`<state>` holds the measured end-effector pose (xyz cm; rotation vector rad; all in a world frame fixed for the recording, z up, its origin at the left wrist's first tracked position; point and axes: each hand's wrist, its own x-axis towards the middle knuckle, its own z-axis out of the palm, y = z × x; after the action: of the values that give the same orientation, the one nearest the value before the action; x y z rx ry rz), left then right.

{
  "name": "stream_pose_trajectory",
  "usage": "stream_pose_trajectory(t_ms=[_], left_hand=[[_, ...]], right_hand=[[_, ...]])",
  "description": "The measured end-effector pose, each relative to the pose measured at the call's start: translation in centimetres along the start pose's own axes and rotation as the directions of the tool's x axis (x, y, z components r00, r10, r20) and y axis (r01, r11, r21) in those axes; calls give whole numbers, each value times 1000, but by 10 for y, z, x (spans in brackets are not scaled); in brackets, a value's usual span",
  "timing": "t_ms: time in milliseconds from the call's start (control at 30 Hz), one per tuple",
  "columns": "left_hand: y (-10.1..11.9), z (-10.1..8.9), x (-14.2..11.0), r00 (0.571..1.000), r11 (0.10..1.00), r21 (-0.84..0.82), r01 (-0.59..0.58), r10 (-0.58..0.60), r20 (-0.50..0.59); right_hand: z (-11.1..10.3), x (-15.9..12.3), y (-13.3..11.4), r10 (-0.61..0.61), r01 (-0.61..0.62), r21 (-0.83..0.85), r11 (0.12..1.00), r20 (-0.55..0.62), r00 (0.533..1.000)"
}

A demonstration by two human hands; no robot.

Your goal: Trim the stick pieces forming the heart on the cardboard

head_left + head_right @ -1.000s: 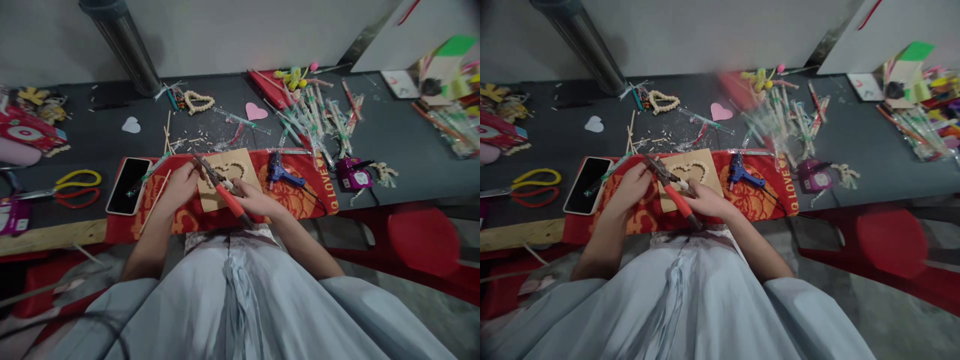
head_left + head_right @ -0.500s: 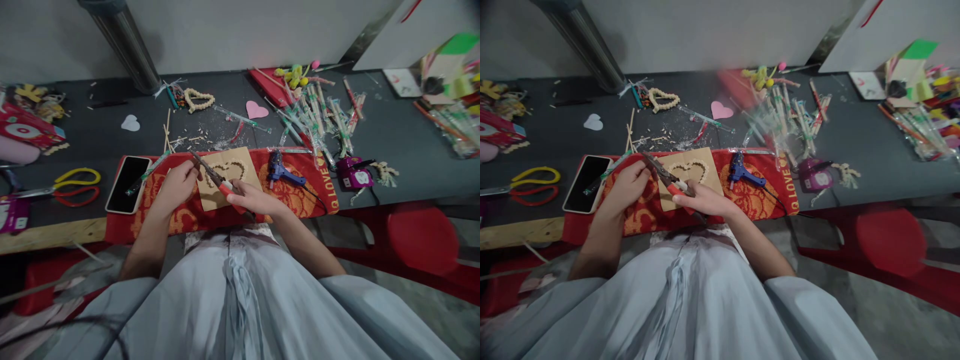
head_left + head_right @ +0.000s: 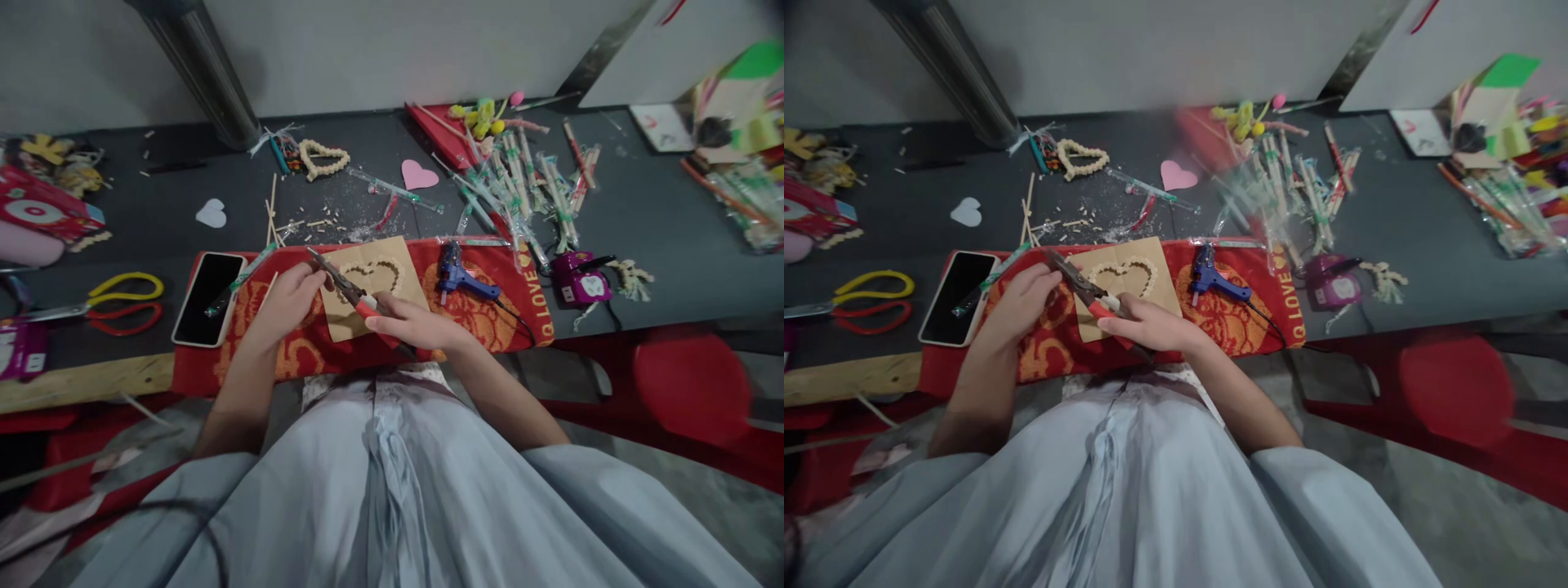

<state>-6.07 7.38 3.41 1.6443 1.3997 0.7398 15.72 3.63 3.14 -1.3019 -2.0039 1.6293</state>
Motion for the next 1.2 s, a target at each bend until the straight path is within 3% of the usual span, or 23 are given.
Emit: stream_pose_trajectory(t_ms=[100,333,567,733,1200], left_hand=[[-2,2,0,1000,991,-134,29,-29,5],[-3,4,-3,999,986,-163,33,-36,-15],[0,-2,-8,999,998,46,40,-41,19],[2,-7,-6,997,985,168,-25,12,76],[-1,-8,-6,994,994,107,6,-17,105]], right_hand=[[0,1,0,-1,2,-31,1000,8,1000],[3,-1,-11,43,-57,-144,988,-103,994],[-1,-3,-17,62,-82,-240,967,-87,994],[-4,-4,-16,71,-83,-269,959,-54,996],[-10,-1,-11,35,-34,-304,952,-2,999]])
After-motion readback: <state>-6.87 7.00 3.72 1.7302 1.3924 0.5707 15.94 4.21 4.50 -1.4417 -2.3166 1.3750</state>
